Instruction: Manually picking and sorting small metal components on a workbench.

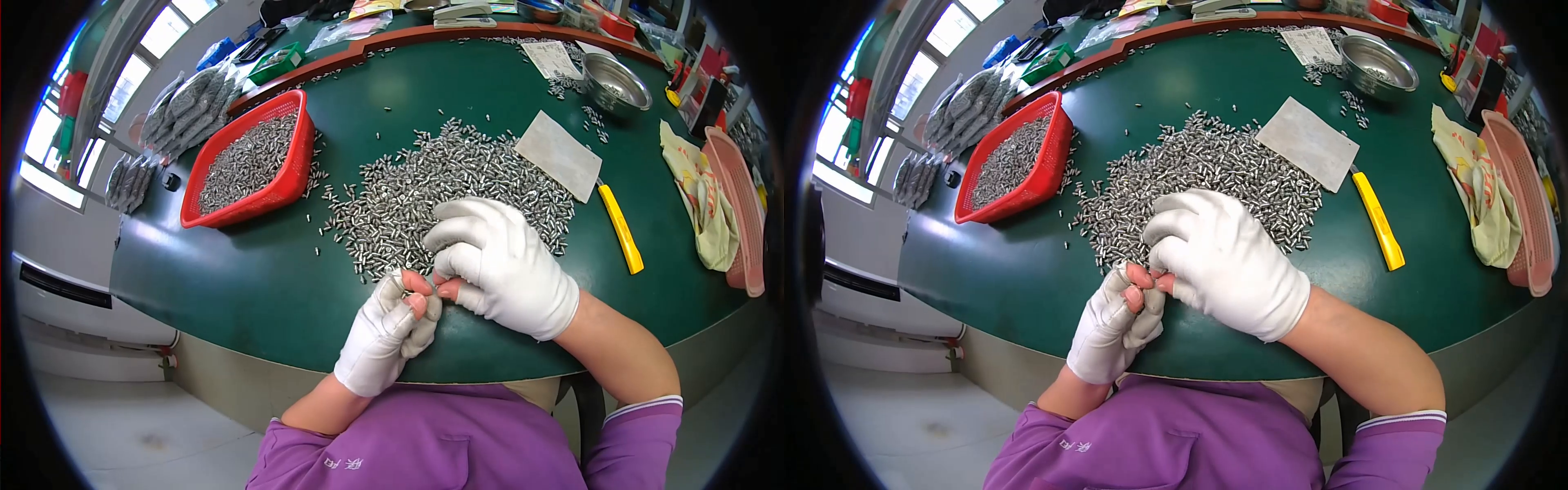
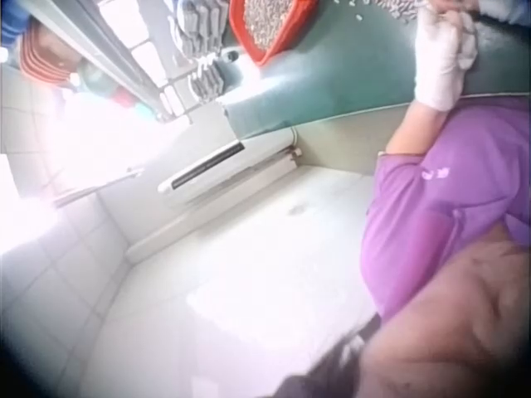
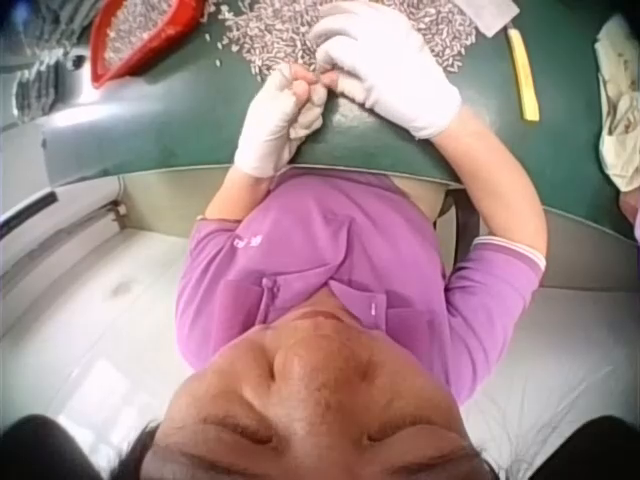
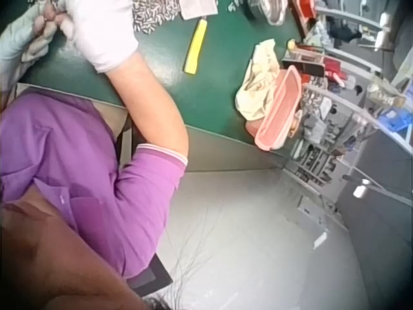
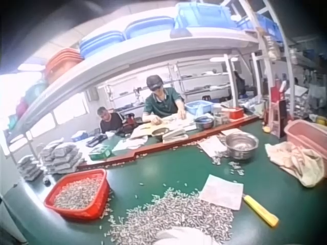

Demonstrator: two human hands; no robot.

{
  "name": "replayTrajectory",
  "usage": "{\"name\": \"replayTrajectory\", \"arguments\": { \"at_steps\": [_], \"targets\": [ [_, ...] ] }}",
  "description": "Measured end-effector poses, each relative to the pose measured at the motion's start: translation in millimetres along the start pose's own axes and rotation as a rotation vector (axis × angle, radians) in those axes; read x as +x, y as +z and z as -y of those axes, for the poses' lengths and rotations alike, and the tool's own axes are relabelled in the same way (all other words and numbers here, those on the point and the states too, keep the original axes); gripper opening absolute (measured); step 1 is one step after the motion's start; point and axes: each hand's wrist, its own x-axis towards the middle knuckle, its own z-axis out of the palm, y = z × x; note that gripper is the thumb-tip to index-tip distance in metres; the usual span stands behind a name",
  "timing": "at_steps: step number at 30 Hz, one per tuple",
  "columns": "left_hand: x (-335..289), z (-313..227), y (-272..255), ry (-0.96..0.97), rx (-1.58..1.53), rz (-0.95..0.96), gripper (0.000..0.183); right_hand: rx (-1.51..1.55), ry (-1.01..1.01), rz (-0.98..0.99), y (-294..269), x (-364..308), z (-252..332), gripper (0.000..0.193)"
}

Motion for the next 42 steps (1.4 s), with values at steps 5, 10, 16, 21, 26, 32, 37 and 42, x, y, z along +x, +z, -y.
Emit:
{"name": "replayTrajectory", "arguments": {
  "at_steps": [5,10,16,21,26,32,37,42],
  "targets": [
    [-1,-4,3,-0.090,0.095,-0.026,0.023,0.116,-0.018,-0.043,2,-3,4,0.024],
    [-2,-4,0,-0.102,-0.012,-0.042,0.021,0.147,0.034,-0.071,2,-5,2,0.023],
    [-1,-2,3,-0.082,-0.056,-0.058,0.023,0.160,-0.043,-0.080,3,-3,0,0.024],
    [-1,-1,-5,-0.105,-0.128,-0.010,0.017,0.118,-0.033,-0.102,3,-2,1,0.023],
    [-2,2,-7,-0.064,-0.078,-0.031,0.017,0.187,0.015,-0.087,4,-1,0,0.023],
    [-1,1,2,-0.032,0.014,-0.075,0.015,0.058,-0.022,-0.114,2,-2,8,0.024],
    [-1,-1,2,-0.013,0.041,-0.043,0.013,-0.008,-0.068,-0.122,-1,-2,11,0.024],
    [-1,-1,4,-0.033,0.046,-0.074,0.012,-0.005,0.017,-0.123,-1,-1,15,0.026]
  ]
}}
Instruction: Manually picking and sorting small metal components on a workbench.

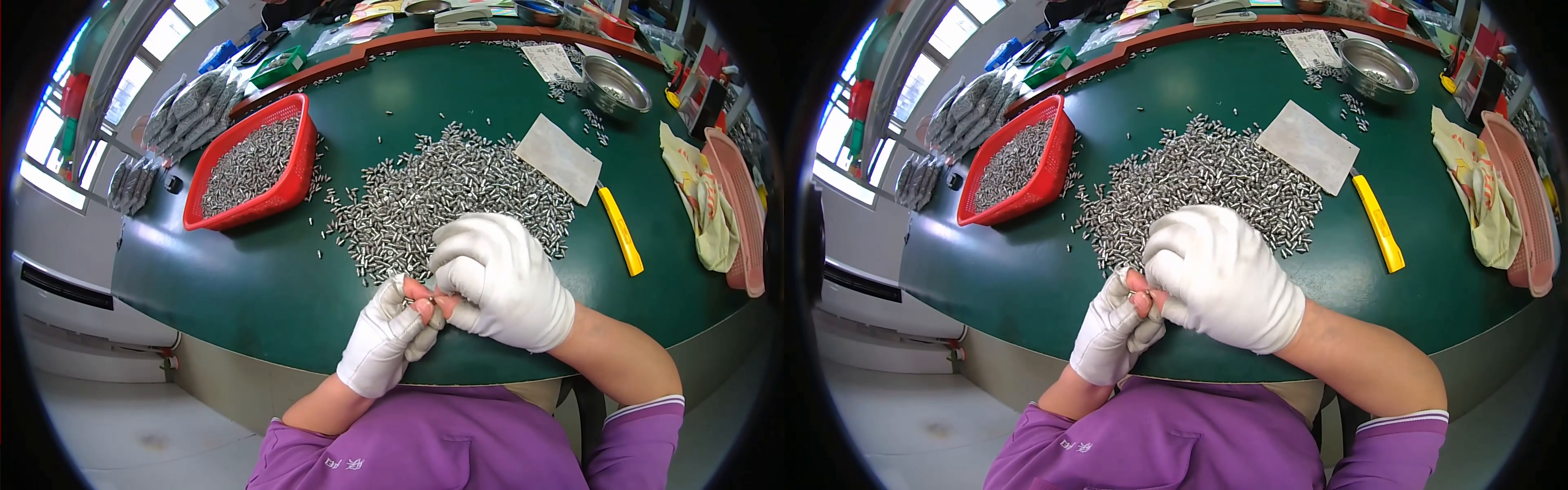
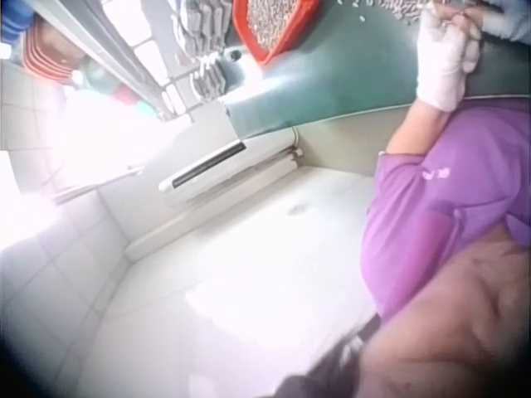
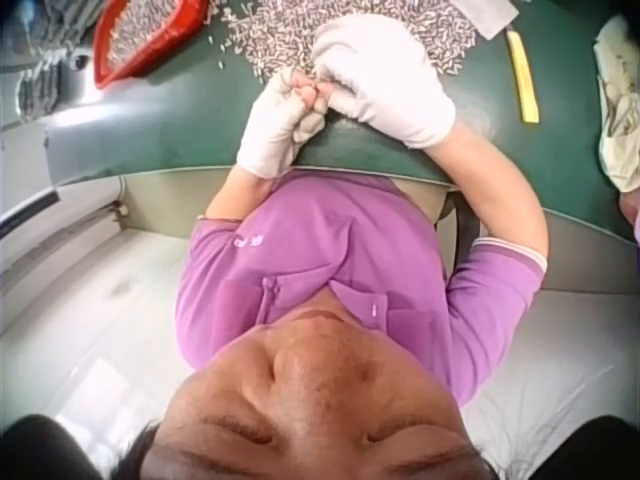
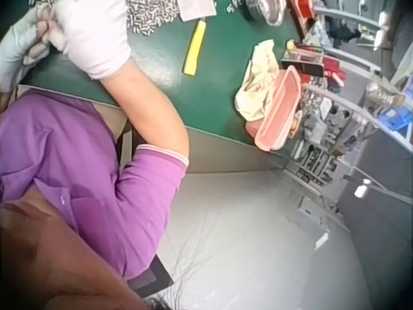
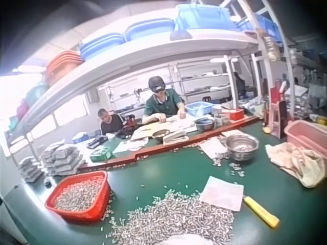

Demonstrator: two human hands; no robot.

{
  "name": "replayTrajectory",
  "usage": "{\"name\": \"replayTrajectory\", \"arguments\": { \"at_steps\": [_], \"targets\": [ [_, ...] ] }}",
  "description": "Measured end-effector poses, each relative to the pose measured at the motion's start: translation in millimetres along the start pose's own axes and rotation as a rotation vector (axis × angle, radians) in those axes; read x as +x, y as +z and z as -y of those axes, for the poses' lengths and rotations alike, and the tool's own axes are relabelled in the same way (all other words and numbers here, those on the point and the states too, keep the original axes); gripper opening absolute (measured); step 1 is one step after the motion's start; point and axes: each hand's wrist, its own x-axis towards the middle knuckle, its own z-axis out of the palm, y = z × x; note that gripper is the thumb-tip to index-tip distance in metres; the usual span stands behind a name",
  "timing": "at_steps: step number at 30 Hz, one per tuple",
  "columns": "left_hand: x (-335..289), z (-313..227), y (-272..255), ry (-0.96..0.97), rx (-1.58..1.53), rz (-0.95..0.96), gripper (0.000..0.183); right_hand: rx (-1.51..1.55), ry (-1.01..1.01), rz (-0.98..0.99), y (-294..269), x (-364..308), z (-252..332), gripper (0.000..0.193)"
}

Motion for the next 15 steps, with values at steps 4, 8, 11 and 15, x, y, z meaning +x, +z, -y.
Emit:
{"name": "replayTrajectory", "arguments": {
  "at_steps": [4,8,11,15],
  "targets": [
    [2,1,-2,0.030,0.011,0.047,0.013,-0.181,0.153,-0.057,-8,0,-15,0.018],
    [2,2,-2,0.043,0.004,0.061,0.015,-0.382,0.187,-0.111,-15,1,-35,0.011],
    [2,2,-3,0.039,0.003,0.065,0.015,-0.272,0.163,-0.085,-17,6,-23,0.018],
    [2,1,-3,0.039,-0.031,0.073,0.016,-0.109,-0.012,-0.088,-5,6,-16,0.022]
  ]
}}
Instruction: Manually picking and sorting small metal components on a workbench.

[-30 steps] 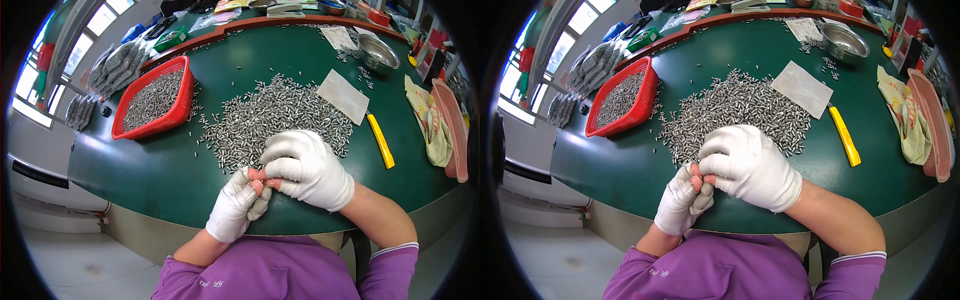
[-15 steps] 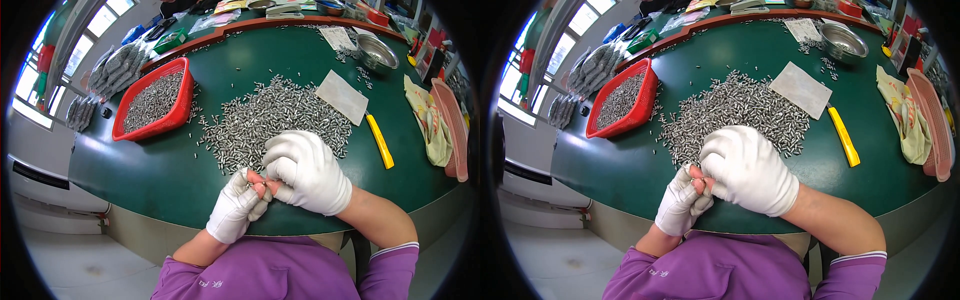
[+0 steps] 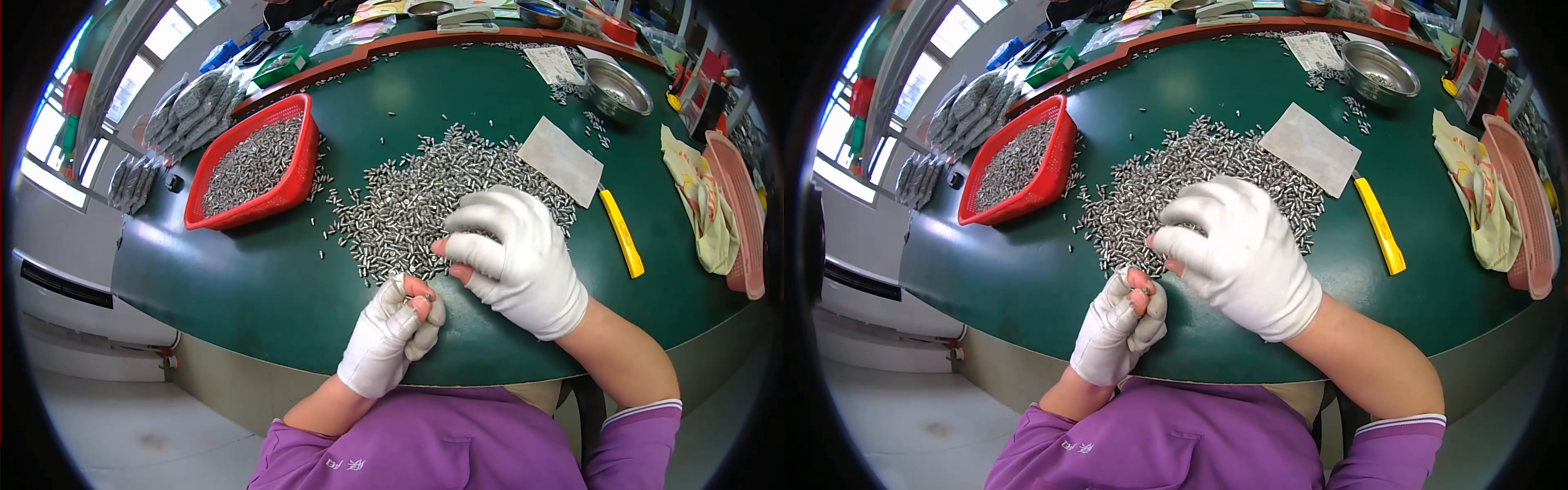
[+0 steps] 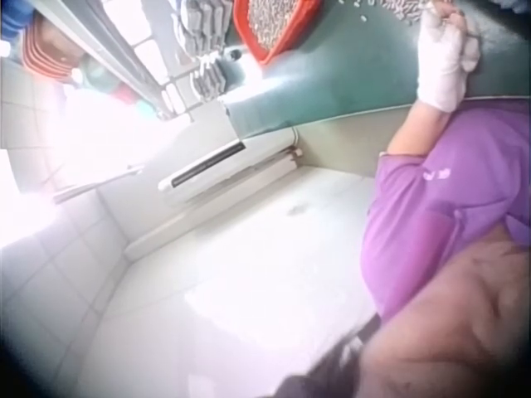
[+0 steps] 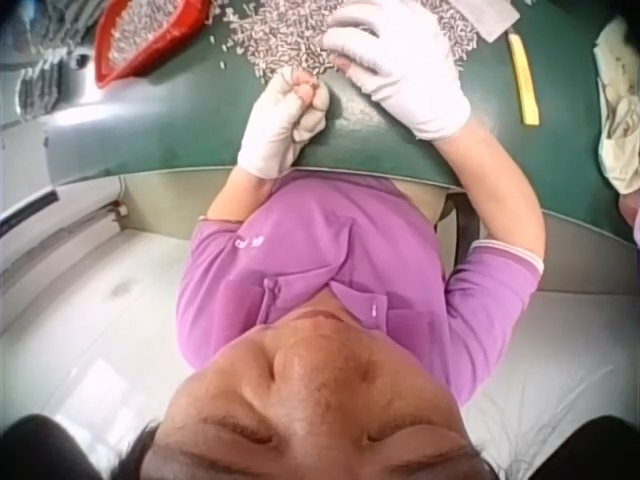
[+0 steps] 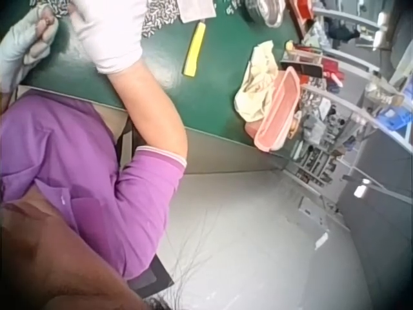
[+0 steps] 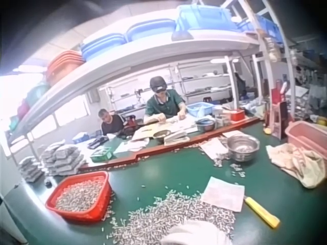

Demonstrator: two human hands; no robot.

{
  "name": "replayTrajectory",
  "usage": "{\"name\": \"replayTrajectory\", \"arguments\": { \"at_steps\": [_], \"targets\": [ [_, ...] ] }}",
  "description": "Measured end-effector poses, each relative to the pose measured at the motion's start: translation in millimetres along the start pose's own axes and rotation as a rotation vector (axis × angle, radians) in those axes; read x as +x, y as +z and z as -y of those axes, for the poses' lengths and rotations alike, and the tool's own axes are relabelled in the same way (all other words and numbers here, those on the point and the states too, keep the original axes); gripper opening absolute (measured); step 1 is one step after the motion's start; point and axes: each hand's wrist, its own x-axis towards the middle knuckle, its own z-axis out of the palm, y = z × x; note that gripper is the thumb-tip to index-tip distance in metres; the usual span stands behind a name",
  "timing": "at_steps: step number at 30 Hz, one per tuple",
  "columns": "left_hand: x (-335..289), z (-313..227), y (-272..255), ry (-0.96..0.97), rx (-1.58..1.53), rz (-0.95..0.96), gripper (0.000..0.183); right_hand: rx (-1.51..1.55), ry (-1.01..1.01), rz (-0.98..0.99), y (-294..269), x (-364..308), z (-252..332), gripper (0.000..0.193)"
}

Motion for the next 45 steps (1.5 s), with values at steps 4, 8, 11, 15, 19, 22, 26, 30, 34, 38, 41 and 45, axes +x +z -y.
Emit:
{"name": "replayTrajectory", "arguments": {
  "at_steps": [4,8,11,15,19,22,26,30,34,38,41,45],
  "targets": [
    [1,-1,0,-0.012,-0.036,-0.009,0.019,0.099,-0.147,0.030,5,2,7,0.015],
    [0,-2,-4,-0.034,-0.045,0.006,0.021,0.142,-0.150,0.052,11,0,8,0.015],
    [0,-3,-3,-0.047,-0.074,0.012,0.020,0.164,-0.139,0.071,10,0,7,0.015],
    [1,-1,-5,-0.049,-0.140,0.042,0.018,0.092,-0.182,0.108,6,2,7,0.015],
    [2,-3,-3,-0.059,-0.165,0.007,0.014,0.006,-0.179,0.118,3,2,6,0.016],
    [3,-5,-9,-0.075,-0.251,0.036,0.015,-0.006,-0.095,0.091,4,-1,5,0.020],
    [5,-40,-19,-0.095,-0.377,-0.026,0.013,0.023,-0.061,0.056,5,-3,2,0.027],
    [46,-122,-59,0.386,-0.195,-0.060,0.013,0.010,-0.030,0.067,5,-8,-3,0.023],
    [86,-192,-100,0.676,0.393,-0.402,0.024,-0.008,-0.036,0.100,5,-9,-3,0.020],
    [94,-207,-153,0.612,0.888,-0.602,0.038,-0.014,-0.015,0.134,5,-7,-4,0.018],
    [86,-195,-149,0.686,0.872,-0.617,0.025,-0.018,-0.014,0.101,4,-9,-9,0.016],
    [62,-164,-107,0.821,1.039,-0.598,0.041,-0.103,0.064,0.036,-5,-6,-10,0.020]
  ]
}}
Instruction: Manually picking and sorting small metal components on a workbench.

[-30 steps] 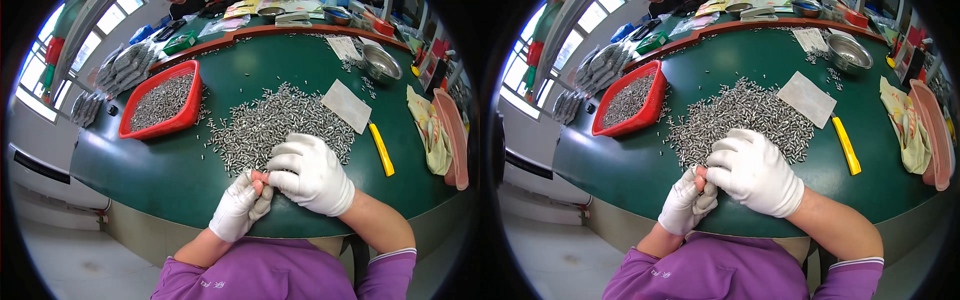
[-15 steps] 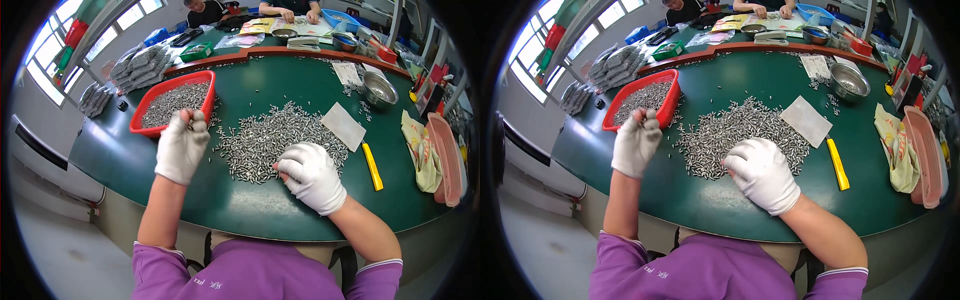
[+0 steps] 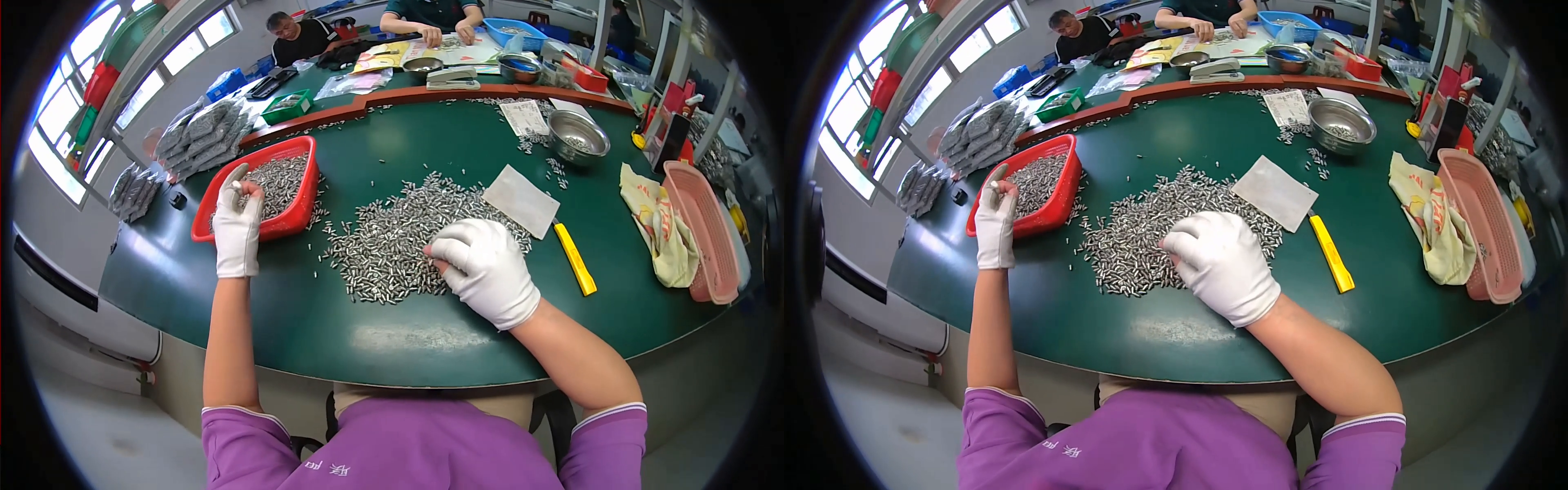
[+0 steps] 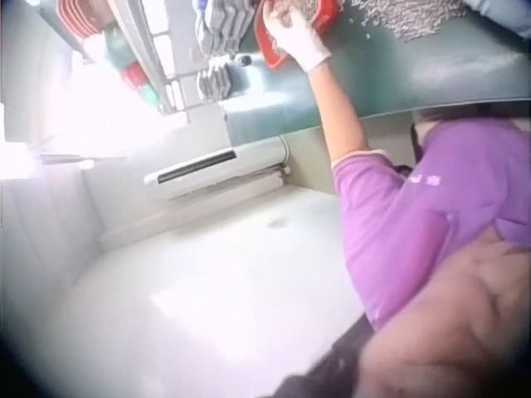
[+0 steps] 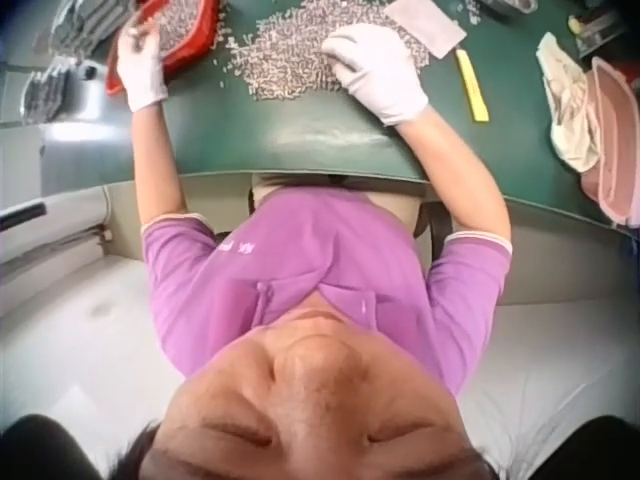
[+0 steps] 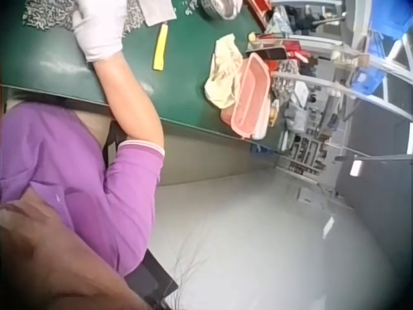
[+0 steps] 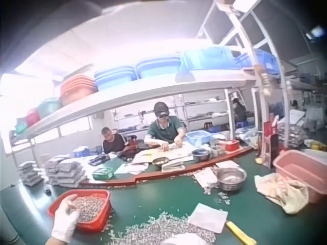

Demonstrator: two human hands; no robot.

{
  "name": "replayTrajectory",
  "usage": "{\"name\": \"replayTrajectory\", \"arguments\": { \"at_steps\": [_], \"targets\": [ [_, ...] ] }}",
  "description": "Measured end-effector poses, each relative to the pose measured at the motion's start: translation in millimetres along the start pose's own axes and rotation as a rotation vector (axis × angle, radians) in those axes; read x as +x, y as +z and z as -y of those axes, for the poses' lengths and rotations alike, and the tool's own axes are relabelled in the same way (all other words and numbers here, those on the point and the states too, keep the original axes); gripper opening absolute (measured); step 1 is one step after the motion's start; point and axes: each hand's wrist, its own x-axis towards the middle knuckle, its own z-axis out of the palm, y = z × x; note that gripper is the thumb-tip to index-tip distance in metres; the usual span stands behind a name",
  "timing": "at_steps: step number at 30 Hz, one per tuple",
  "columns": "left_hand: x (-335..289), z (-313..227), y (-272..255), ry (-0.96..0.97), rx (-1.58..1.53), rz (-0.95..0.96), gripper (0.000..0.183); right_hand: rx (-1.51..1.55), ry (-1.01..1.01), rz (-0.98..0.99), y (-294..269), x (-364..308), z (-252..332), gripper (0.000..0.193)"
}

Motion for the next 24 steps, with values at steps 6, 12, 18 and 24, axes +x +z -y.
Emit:
{"name": "replayTrajectory", "arguments": {
  "at_steps": [6,12,18,24],
  "targets": [
    [-118,-75,33,0.474,0.383,0.339,0.019,-0.432,0.317,-0.022,-66,5,-15,0.017],
    [-176,-78,47,0.347,0.452,0.620,0.021,-0.634,0.893,0.303,-105,-46,-12,0.042],
    [-178,-76,54,0.341,0.445,0.660,0.020,-0.678,0.956,0.231,-101,-80,-22,0.031],
    [-182,-74,51,0.326,0.435,0.643,0.020,-0.686,0.843,0.030,-115,-93,14,0.021]
  ]
}}
